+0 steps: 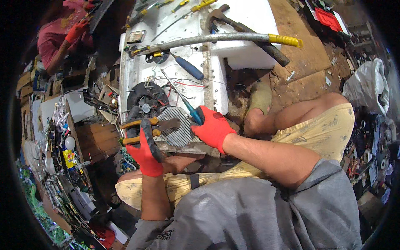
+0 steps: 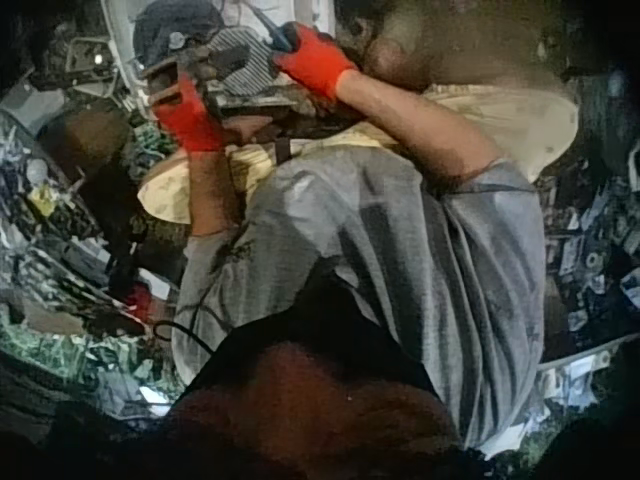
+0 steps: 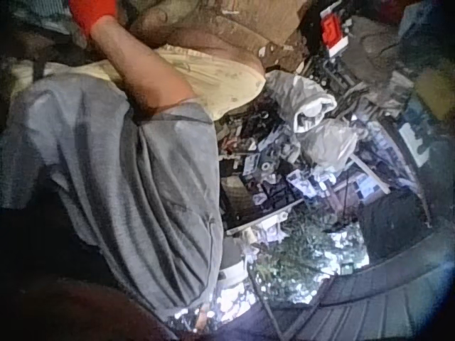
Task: The person uses a screwdriver to remove screws from a motor casing and then uses pliers to pull out the rotor. The person works on the motor while sitting on the floor in a cluttered workshop.
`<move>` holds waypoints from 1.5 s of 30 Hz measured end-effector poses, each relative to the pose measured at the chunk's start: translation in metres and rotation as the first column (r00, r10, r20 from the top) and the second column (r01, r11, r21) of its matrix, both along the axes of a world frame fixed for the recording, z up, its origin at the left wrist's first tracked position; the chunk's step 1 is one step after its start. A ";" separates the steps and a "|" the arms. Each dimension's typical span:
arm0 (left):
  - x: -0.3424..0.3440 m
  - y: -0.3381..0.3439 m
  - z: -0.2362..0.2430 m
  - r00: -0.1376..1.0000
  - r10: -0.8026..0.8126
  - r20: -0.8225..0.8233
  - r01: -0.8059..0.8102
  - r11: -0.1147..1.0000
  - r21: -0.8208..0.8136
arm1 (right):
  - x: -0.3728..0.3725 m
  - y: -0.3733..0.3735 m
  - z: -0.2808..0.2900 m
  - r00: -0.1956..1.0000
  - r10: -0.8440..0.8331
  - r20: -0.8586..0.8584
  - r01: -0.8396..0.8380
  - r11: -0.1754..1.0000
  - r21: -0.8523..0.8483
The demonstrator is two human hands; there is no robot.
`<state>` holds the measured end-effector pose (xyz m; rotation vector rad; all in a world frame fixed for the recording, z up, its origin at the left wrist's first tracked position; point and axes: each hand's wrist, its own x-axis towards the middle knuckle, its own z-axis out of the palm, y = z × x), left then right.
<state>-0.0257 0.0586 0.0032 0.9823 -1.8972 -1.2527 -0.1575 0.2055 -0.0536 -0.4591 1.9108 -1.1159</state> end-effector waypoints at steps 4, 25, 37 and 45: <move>0.009 0.006 -0.013 0.999 0.030 0.025 -0.026 0.990 -0.138 | 0.000 -0.003 0.001 1.000 0.000 0.013 0.000 1.000 0.010; -0.006 0.021 -0.003 0.993 0.015 -0.114 -0.013 1.000 0.019 | -0.002 -0.001 -0.002 1.000 0.016 -0.013 -0.016 1.000 -0.027; -0.018 0.007 0.020 0.974 0.082 -0.212 -0.057 0.991 0.118 | -0.002 -0.001 -0.004 1.000 0.017 -0.014 -0.017 0.999 -0.032; -0.069 -0.105 0.047 0.948 -0.051 -0.314 0.130 0.963 0.234 | -0.004 0.004 -0.007 0.998 0.004 -0.062 -0.004 1.000 0.001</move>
